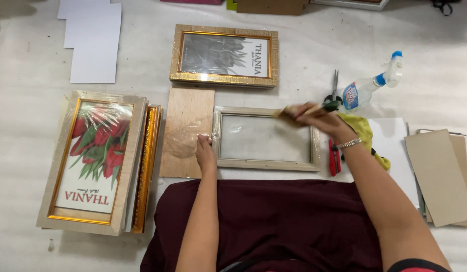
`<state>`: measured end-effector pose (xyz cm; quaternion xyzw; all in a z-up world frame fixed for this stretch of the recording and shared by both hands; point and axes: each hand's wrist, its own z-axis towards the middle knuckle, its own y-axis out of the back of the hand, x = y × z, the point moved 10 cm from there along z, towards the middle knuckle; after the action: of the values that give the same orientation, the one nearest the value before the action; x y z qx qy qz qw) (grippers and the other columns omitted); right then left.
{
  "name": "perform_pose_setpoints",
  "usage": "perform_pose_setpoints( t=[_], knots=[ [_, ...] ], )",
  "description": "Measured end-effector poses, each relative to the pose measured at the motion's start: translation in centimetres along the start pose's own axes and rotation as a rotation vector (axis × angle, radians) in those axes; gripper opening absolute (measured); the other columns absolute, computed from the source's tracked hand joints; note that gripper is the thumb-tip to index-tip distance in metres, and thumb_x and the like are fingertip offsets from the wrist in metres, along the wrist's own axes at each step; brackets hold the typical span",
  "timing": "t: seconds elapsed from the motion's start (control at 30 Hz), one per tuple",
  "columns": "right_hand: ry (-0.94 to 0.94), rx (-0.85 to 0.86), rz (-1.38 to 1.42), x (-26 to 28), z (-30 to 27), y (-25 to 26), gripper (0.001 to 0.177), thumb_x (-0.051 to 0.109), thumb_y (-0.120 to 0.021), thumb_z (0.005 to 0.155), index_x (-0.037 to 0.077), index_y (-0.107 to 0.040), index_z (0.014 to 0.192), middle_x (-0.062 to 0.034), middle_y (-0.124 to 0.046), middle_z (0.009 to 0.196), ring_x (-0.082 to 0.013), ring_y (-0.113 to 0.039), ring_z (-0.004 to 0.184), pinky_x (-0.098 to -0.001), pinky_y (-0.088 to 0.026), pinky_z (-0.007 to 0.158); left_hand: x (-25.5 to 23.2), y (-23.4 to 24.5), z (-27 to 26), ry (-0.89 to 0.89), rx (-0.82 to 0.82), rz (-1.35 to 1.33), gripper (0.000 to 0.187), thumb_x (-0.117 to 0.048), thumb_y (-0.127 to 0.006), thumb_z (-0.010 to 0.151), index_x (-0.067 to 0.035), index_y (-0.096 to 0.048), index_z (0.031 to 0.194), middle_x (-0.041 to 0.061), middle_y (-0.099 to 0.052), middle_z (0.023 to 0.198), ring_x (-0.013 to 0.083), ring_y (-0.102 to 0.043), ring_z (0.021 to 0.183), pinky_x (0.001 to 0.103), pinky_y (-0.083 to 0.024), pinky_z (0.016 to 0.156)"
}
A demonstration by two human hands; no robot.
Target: Cleaning glass and assembling a picture frame on the floor using various tools.
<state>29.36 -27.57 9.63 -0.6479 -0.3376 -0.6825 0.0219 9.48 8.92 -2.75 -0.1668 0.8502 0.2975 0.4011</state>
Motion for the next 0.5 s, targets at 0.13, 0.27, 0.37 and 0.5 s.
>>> perform_pose_setpoints(
  t=[0.13,0.27,0.37,0.5],
  knots=[
    [-0.179,0.474,0.225,3.6,-3.3,-9.2,0.021,0.014,-0.082,0.085,0.004,-0.078,0.104,-0.0095,-0.078,0.087,-0.0187,-0.07,0.089,-0.0362,-0.053,0.091,0.4,-0.2,0.1,0.024,0.001,0.01,0.066,-0.062,-0.018,0.107,-0.02,-0.066,0.123,0.001,-0.074,0.123,0.0324,-0.06,0.128,0.047,-0.04,0.114],
    [-0.2,0.41,0.252,0.9,-1.0,-8.8,0.024,0.014,-0.082,0.085,0.008,-0.077,0.107,-0.0075,-0.077,0.099,-0.0194,-0.069,0.099,-0.0371,-0.05,0.099,-0.4,0.2,-0.5,0.001,0.006,0.001,0.065,-0.058,-0.018,0.109,-0.018,-0.066,0.121,0.004,-0.073,0.123,0.0364,-0.06,0.127,0.049,-0.04,0.113],
    [0.034,0.123,-0.237,-0.7,3.3,-4.1,0.019,0.004,-0.067,0.09,0.012,-0.075,0.105,-0.0108,-0.077,0.11,-0.0306,-0.071,0.107,-0.0439,-0.049,0.104,-0.8,0.2,-0.7,-0.004,0.01,-0.005,0.064,-0.057,-0.018,0.108,-0.016,-0.065,0.124,0.006,-0.073,0.125,0.0379,-0.058,0.129,0.05,-0.039,0.115],
    [0.147,-0.178,-0.239,2.2,3.4,-3.7,0.019,0.006,-0.077,0.089,0.023,-0.075,0.096,0.0066,-0.074,0.124,-0.0182,-0.068,0.115,-0.0335,-0.048,0.106,-0.7,0.2,-0.6,0.002,0.003,0.009,0.066,-0.058,-0.017,0.108,-0.017,-0.066,0.124,0.005,-0.073,0.124,0.0363,-0.059,0.129,0.05,-0.039,0.114]
  ],
)
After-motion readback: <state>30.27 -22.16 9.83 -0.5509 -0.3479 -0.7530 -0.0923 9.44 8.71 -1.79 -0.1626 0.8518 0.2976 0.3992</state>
